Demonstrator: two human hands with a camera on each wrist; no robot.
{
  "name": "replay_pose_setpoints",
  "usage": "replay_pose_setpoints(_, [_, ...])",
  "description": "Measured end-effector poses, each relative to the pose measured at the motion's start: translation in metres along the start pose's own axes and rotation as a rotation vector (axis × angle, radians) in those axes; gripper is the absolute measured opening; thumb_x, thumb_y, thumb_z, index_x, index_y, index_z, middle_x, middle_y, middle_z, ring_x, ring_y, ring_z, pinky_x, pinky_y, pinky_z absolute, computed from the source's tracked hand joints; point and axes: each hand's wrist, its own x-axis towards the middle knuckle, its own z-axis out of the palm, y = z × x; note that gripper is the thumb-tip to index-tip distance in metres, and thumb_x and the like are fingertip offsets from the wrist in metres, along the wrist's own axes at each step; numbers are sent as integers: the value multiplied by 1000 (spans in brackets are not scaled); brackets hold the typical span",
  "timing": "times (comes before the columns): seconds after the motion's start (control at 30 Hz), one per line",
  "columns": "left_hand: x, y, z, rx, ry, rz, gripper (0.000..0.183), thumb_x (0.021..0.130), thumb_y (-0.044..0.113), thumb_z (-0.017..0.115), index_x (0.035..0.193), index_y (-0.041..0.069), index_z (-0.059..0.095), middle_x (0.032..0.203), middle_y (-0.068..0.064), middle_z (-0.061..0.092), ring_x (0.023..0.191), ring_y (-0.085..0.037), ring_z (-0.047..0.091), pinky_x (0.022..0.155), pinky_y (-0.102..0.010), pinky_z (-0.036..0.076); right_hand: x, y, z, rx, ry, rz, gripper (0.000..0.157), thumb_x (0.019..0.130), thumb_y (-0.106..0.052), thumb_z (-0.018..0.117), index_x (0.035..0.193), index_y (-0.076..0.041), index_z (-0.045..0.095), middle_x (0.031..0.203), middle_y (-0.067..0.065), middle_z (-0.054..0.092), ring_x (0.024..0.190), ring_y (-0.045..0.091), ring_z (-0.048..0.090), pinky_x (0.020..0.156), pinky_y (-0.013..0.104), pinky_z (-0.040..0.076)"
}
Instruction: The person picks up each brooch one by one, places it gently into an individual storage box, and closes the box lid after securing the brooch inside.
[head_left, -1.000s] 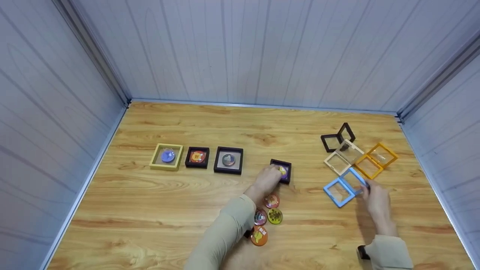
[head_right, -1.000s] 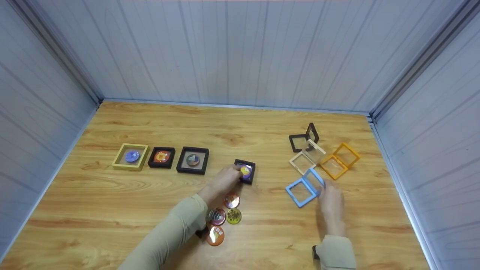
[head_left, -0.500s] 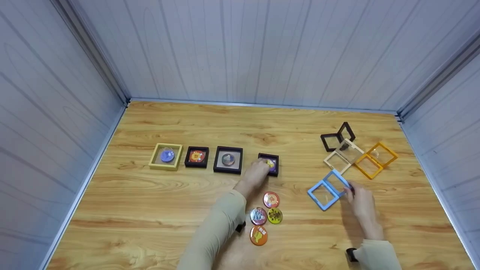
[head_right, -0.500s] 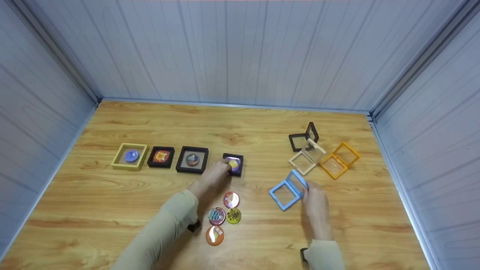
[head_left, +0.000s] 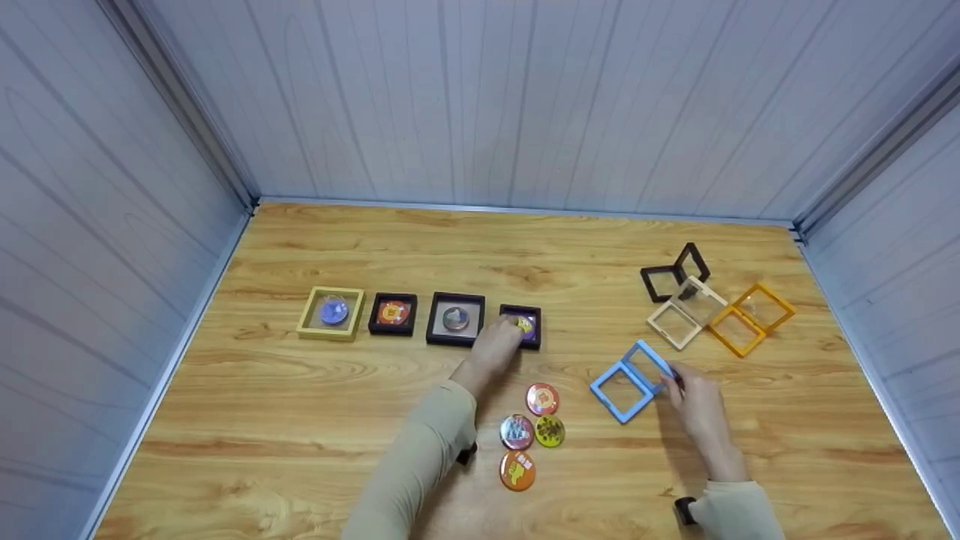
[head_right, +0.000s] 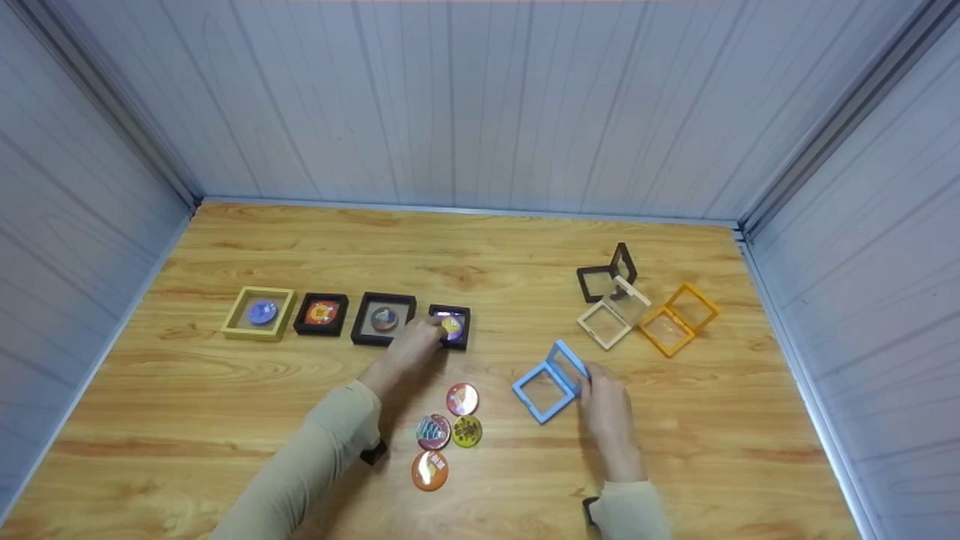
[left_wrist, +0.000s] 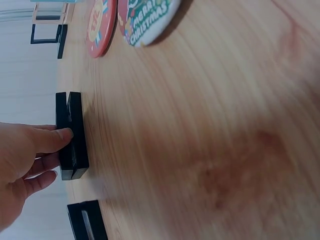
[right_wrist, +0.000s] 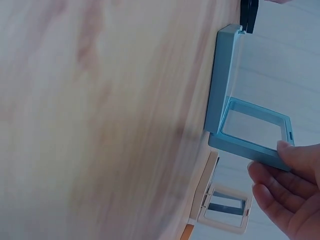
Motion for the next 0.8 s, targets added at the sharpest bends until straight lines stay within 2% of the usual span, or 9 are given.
replay_pose_setpoints(0.3, [-5,-11,0,18,60,18,13,72,-5,58,75,4,67,86,-10,62,84,-23,58,79,-31,44,-1,-13,6,28,-6,-22,16,76,7,63,91,13,61,75,20,62,64,28,61,53,37,50])
replay_pose_setpoints(0.67, [-8,-13,2,17,81,7,17,73,-6,57,76,5,69,86,-9,61,84,-23,58,76,-32,47,-4,-24,14,52,-31,-21,16,77,4,62,92,11,61,80,20,62,68,27,61,55,35,50])
replay_pose_setpoints(0.8, [-9,-13,0,11,59,-6,18,72,-7,58,78,5,69,89,-9,61,86,-23,57,75,-34,47,-4,-26,15,46,-44,-1,17,78,2,63,93,11,61,80,20,62,69,27,61,55,36,50])
